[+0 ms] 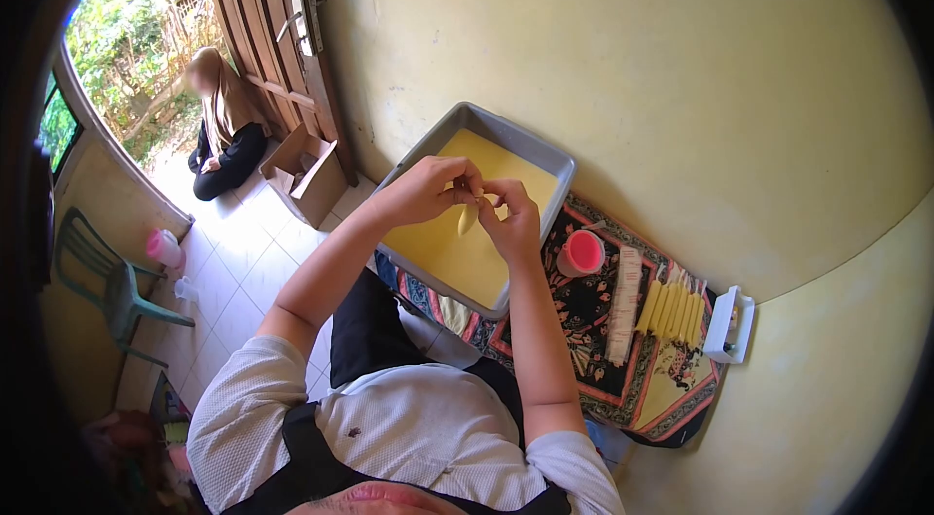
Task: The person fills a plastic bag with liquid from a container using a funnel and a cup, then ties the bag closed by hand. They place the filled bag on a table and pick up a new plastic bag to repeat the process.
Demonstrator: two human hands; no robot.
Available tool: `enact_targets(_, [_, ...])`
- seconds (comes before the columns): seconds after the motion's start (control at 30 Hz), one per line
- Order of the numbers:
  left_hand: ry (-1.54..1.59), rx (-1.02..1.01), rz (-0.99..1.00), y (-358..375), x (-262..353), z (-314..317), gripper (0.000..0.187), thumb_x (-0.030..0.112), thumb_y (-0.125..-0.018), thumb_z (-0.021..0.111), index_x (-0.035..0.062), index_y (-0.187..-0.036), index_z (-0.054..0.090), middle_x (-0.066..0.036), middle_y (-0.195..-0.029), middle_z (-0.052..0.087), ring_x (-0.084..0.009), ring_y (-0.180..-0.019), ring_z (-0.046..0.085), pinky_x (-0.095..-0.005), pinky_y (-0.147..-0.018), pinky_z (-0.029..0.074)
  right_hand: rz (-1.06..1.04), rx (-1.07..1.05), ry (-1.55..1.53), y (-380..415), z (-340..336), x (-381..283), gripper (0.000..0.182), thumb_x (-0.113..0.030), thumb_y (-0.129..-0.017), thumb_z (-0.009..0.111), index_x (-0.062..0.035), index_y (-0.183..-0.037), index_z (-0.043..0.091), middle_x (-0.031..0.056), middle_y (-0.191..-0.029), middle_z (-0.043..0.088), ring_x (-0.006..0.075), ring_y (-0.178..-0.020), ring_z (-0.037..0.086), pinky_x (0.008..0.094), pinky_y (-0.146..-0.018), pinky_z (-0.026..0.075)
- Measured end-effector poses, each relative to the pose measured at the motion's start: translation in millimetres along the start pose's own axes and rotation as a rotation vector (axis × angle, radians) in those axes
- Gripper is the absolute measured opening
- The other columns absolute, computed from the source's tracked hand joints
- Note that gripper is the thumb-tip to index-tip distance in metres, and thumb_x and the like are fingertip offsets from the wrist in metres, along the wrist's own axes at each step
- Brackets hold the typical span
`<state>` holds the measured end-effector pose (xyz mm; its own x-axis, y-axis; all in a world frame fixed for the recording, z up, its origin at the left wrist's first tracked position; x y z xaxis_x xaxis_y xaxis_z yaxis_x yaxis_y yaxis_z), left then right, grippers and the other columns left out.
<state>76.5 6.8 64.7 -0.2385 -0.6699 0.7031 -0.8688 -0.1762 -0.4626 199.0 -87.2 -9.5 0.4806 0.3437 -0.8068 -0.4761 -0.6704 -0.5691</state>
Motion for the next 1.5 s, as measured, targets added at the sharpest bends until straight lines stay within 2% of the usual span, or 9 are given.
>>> enact_targets(0.27, [-0.037,-0.007,-0.006,-1,2,4,0.016,-0.005,-0.094,0.079,-0.0007,-0.103,0.066,-0.012,-0.093,0.078,-0.026,-0.089,0.079,-0.0367,-0.079,0.062,-0.144,-0.014,0.148,-3,-1,-22,0.017,-0.005,-0.089,0.082,-0.0082,-0.103,0.073,0.0048,-0.099,0.076,0.0197,-0.089,0.07,0.0328,-0.077,0.052])
enact_targets(0.57, [0.101,0.203,-0.232,14,-22,3,0.028,0.004,-0.087,0.092,-0.0012,-0.104,0.071,-0.008,-0.089,0.079,-0.0153,-0.085,0.078,-0.0312,-0.079,0.063,-0.17,0.044,0.191,-4,-6,-22,0.015,-0.002,-0.087,0.081,-0.008,-0.098,0.072,0.0064,-0.093,0.075,0.0214,-0.082,0.071,0.0336,-0.071,0.052])
enact_targets(0.77, [0.038,0.323,-0.214,22,-17,0,0.027,0.005,-0.085,0.093,-0.0019,-0.1,0.072,-0.009,-0.086,0.079,-0.0143,-0.081,0.078,-0.031,-0.075,0.063,-0.149,0.029,0.182,-4,-4,-21,0.013,-0.002,-0.088,0.08,-0.0077,-0.097,0.072,0.0066,-0.092,0.075,0.0209,-0.081,0.07,0.0328,-0.07,0.052])
enact_targets(0.87, [0.004,0.34,-0.185,23,-12,0,0.026,0.003,-0.083,0.092,0.0002,-0.098,0.072,-0.012,-0.085,0.078,-0.0222,-0.079,0.078,-0.0336,-0.074,0.062,-0.085,0.02,0.159,-3,-4,-11,0.011,-0.003,-0.09,0.079,-0.0073,-0.097,0.072,0.0057,-0.091,0.074,0.0182,-0.077,0.066,0.032,-0.07,0.051])
enact_targets(0.97, [-0.129,0.367,0.003,23,-2,3,0.026,0.007,-0.085,0.09,0.0018,-0.098,0.069,-0.012,-0.087,0.076,-0.0285,-0.081,0.077,-0.0379,-0.074,0.062,0.022,0.024,0.097,-1,-5,5,0.008,-0.007,-0.093,0.079,-0.0067,-0.098,0.073,0.0037,-0.091,0.075,0.0145,-0.074,0.061,0.0303,-0.07,0.05])
enact_targets(1.07, [-0.286,0.377,0.029,25,15,4,0.023,0.01,-0.088,0.088,0.0038,-0.102,0.071,-0.012,-0.094,0.078,-0.0284,-0.089,0.079,-0.0373,-0.082,0.064,0.114,0.066,-0.041,3,-8,24,0.008,-0.01,-0.096,0.079,-0.006,-0.101,0.075,0.0023,-0.092,0.076,0.0121,-0.074,0.059,0.0285,-0.07,0.05])
enact_targets(1.17, [-0.321,0.384,0.042,24,14,5,0.026,0.011,-0.086,0.085,0.0049,-0.103,0.068,-0.011,-0.094,0.076,-0.0307,-0.09,0.077,-0.0396,-0.082,0.063,0.133,0.04,-0.044,4,-5,25,0.009,-0.011,-0.098,0.08,-0.006,-0.103,0.076,0.0014,-0.094,0.077,0.0115,-0.075,0.059,0.0274,-0.071,0.05])
enact_targets(1.37, [-0.331,0.355,0.013,19,12,5,0.025,0.01,-0.087,0.081,0.0034,-0.102,0.063,-0.013,-0.091,0.071,-0.0351,-0.089,0.073,-0.046,-0.078,0.058,-0.058,0.018,0.101,0,-1,-13,0.013,-0.008,-0.092,0.083,-0.0068,-0.102,0.075,0.004,-0.094,0.077,0.0155,-0.077,0.064,0.0298,-0.072,0.053])
enact_targets(1.5, [-0.258,0.299,0.012,17,8,5,0.025,0.009,-0.086,0.082,0.0026,-0.102,0.064,-0.014,-0.093,0.073,-0.0336,-0.089,0.075,-0.0427,-0.079,0.06,-0.105,0.064,0.254,0,-2,-32,0.016,-0.007,-0.087,0.085,-0.0073,-0.098,0.073,0.0074,-0.091,0.075,0.0222,-0.08,0.069,0.0346,-0.073,0.057])
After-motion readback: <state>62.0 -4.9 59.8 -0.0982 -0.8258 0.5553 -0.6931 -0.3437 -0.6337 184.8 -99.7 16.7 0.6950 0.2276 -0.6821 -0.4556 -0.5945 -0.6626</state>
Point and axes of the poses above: each hand's wrist, its own y-axis away from the middle knuckle, its own z-axis out of the palm, x = y × z, the point moved 10 cm from there along -y, towards the middle knuckle
